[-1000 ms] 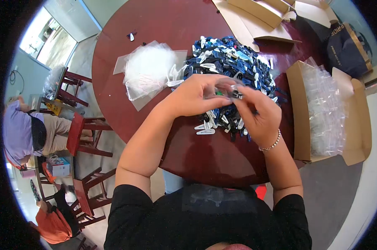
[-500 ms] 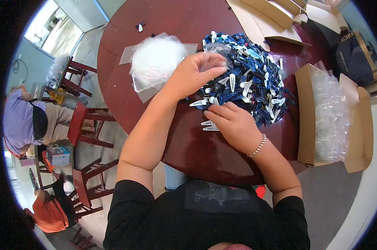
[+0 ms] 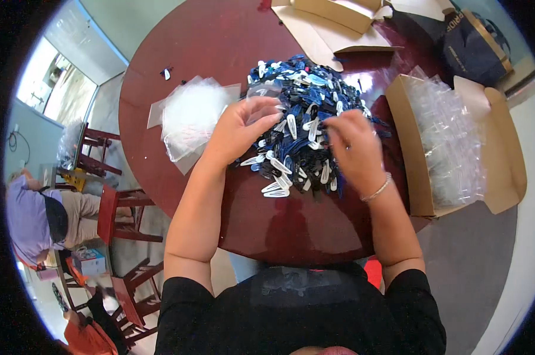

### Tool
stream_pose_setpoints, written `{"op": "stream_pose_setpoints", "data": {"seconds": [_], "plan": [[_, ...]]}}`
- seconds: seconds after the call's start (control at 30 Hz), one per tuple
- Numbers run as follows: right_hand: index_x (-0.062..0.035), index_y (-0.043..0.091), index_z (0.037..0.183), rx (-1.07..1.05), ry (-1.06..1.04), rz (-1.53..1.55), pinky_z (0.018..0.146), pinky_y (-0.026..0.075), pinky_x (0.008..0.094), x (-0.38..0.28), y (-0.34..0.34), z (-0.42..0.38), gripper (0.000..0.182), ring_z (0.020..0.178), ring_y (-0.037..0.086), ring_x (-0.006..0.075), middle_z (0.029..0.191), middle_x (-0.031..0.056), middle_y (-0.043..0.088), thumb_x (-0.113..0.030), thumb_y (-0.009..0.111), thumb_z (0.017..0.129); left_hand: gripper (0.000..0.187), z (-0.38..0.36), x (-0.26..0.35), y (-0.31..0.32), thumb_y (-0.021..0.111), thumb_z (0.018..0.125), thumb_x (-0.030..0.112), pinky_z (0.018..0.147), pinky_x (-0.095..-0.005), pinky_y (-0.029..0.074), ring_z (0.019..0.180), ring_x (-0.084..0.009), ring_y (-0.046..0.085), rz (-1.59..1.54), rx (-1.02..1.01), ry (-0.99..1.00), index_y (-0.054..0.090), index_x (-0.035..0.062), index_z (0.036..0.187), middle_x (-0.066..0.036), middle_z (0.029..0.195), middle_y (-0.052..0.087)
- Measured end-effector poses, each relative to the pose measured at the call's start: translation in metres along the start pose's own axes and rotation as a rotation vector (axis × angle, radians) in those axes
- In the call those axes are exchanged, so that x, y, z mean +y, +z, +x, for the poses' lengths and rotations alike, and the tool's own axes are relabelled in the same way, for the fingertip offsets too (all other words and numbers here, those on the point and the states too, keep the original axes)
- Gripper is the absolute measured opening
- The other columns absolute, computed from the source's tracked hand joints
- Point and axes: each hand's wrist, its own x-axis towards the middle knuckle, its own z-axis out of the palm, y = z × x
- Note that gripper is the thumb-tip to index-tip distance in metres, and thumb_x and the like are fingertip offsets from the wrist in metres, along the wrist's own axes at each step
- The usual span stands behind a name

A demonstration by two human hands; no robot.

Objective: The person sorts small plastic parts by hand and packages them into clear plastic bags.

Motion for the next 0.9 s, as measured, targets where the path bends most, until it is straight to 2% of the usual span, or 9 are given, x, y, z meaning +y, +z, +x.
{"op": "stream_pose_setpoints", "data": {"seconds": [0.1, 0.23, 0.3, 0.33, 0.37, 0.47, 0.67, 0.73, 0.9], "plan": [[0.0004, 0.067, 0.092, -0.022, 0.195, 0.079, 0.065, 0.049, 0.0263, 0.030, -0.032, 0.004, 0.010, 0.072, 0.060, 0.0154, 0.086, 0.0082, 0.061, -0.002, 0.069, 0.083, 0.032, 0.000, 0.000, 0.001, 0.066, 0.090, 0.013, 0.084, -0.0269, 0.049, 0.101, -0.0135, 0.063, -0.008, -0.003, 0.004, 0.061, 0.0016, 0.120, -0.009, 0.108, 0.069], [0.0003, 0.066, 0.092, -0.147, 0.269, 0.126, 0.063, 0.048, 0.0258, 0.034, -0.052, 0.002, 0.011, 0.069, 0.059, 0.0136, 0.086, 0.0077, 0.061, -0.002, 0.069, 0.082, 0.032, 0.000, -0.001, 0.002, 0.066, 0.090, 0.012, 0.085, -0.0277, 0.049, 0.101, -0.0142, 0.063, -0.002, -0.009, -0.022, 0.061, 0.0018, 0.120, -0.009, 0.109, 0.069], [-0.0004, 0.067, 0.091, -0.402, 0.175, 0.161, 0.062, 0.048, 0.0266, 0.032, -0.055, 0.002, 0.011, 0.069, 0.059, 0.0136, 0.083, 0.0074, 0.062, -0.001, 0.069, 0.080, 0.032, 0.000, -0.003, 0.002, 0.066, 0.090, 0.011, 0.085, -0.0277, 0.049, 0.102, -0.0141, 0.063, 0.002, -0.022, -0.020, 0.061, 0.0019, 0.120, -0.009, 0.109, 0.068], [-0.0022, 0.068, 0.091, -0.457, 0.190, 0.175, 0.064, 0.050, 0.0307, 0.030, -0.051, 0.000, 0.012, 0.070, 0.062, 0.0196, 0.082, 0.0092, 0.064, -0.005, 0.071, 0.079, 0.033, 0.000, -0.003, 0.002, 0.066, 0.090, 0.011, 0.085, -0.0278, 0.049, 0.102, -0.0141, 0.062, 0.003, -0.025, -0.018, 0.061, 0.0020, 0.121, -0.009, 0.110, 0.068], [-0.0022, 0.068, 0.091, -0.452, 0.192, 0.177, 0.064, 0.050, 0.0307, 0.028, -0.046, -0.002, 0.012, 0.070, 0.062, 0.0196, 0.082, 0.0092, 0.064, -0.005, 0.071, 0.079, 0.033, 0.001, -0.004, 0.002, 0.066, 0.090, 0.011, 0.085, -0.0278, 0.049, 0.102, -0.0141, 0.062, 0.007, -0.029, -0.017, 0.061, 0.0020, 0.121, -0.009, 0.110, 0.068], [-0.0033, 0.068, 0.092, -0.482, -0.013, 0.049, 0.069, 0.051, 0.0393, 0.027, -0.024, -0.011, 0.017, 0.077, 0.063, 0.0318, 0.083, 0.0127, 0.065, -0.013, 0.072, 0.078, 0.033, 0.001, -0.004, 0.003, 0.066, 0.090, 0.011, 0.086, -0.0277, 0.048, 0.103, -0.0139, 0.062, -0.013, -0.048, -0.010, 0.061, 0.0020, 0.121, -0.009, 0.110, 0.068], [-0.0030, 0.065, 0.093, -0.492, 0.069, -0.027, 0.068, 0.051, 0.0397, 0.014, -0.017, -0.012, 0.018, 0.077, 0.063, 0.0310, 0.080, 0.0119, 0.062, -0.012, 0.072, 0.078, 0.033, 0.000, -0.003, 0.003, 0.065, 0.089, 0.010, 0.087, -0.0280, 0.048, 0.103, -0.0141, 0.062, -0.025, -0.044, -0.003, 0.061, 0.0017, 0.121, -0.009, 0.109, 0.068], [-0.0027, 0.064, 0.093, -0.487, 0.099, -0.008, 0.068, 0.051, 0.0395, 0.009, -0.016, -0.012, 0.018, 0.077, 0.063, 0.0309, 0.082, 0.0120, 0.062, -0.010, 0.072, 0.079, 0.033, 0.000, -0.001, 0.004, 0.069, 0.089, 0.011, 0.095, -0.0294, 0.047, 0.105, -0.0140, 0.061, -0.035, -0.043, -0.048, 0.061, -0.0006, 0.119, -0.008, 0.109, 0.065], [-0.0020, 0.062, 0.094, -0.453, 0.145, 0.039, 0.068, 0.051, 0.0387, 0.005, -0.011, -0.014, 0.018, 0.076, 0.063, 0.0310, 0.088, 0.0124, 0.062, -0.006, 0.070, 0.079, 0.033, 0.000, -0.004, 0.004, 0.066, 0.089, 0.010, 0.093, -0.0299, 0.048, 0.103, -0.0150, 0.062, 0.023, -0.035, 0.004, 0.061, 0.0010, 0.120, -0.010, 0.108, 0.069]]}}
